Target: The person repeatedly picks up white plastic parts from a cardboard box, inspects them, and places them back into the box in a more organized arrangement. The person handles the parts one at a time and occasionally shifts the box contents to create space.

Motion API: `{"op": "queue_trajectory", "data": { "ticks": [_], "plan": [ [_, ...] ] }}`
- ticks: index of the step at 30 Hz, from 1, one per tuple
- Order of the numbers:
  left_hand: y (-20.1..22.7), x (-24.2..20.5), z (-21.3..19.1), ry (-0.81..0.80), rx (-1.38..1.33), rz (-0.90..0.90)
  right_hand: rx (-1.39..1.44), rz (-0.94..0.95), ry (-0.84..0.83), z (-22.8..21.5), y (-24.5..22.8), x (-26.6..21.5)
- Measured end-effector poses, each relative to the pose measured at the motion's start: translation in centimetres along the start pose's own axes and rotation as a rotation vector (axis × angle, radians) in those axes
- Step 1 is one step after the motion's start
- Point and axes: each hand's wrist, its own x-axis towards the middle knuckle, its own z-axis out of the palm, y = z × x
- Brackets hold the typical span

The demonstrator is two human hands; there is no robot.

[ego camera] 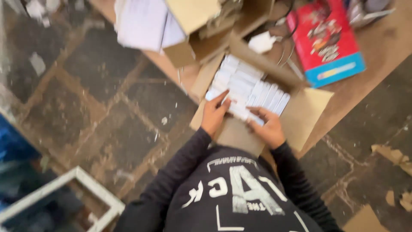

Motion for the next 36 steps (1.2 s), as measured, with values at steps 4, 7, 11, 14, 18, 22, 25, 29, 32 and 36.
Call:
{"op": "queue_trajectory", "data": {
  "ticks": [4,7,11,14,18,22,25,29,32,36],
  "plan": [
    [0.3,-0.1,-0.9,-0.018,-0.073,-0.046,-0.038,-0.003,0.009,0.9,-0.1,0.4],
    [1.0,0.4,-1.0,-0.038,-0.116,-0.066,0.009,0.006,0.011,0.8,-0.8,1.2],
    [1.7,0.4,-1.1,-0.046,-0.132,-0.1,-0.033,0.08,0.025,0.6,-1.1,1.3],
    [2.0,0.7,-1.0,-0.073,-0.142,-0.101,-0.062,0.052,0.041,0.2,-1.1,1.7],
    [1.2,1.0,-1.1,-0.079,-0.068,-0.025,-0.222,-0.14,0.086,-0.5,-0.3,2.1],
    [-0.6,1.8,-1.8,-0.048,0.175,0.114,-0.431,-0.176,0.173,-0.8,0.9,2.2],
    [-1.1,1.4,-1.9,0.053,0.345,0.316,-0.449,-0.302,0.244,-1.2,0.9,0.8],
    [0.3,-0.5,-2.0,0.245,0.672,0.181,-0.584,-0.366,0.308,-1.3,-0.8,-1.1],
    [0.9,-1.8,-2.5,0.258,0.868,0.542,-0.7,-0.425,0.351,-0.7,-1.4,-2.1],
    [0.7,-2.0,-2.6,0.209,0.995,0.433,-0.763,-0.41,0.338,-0.9,-1.5,-1.5]
  ]
}}
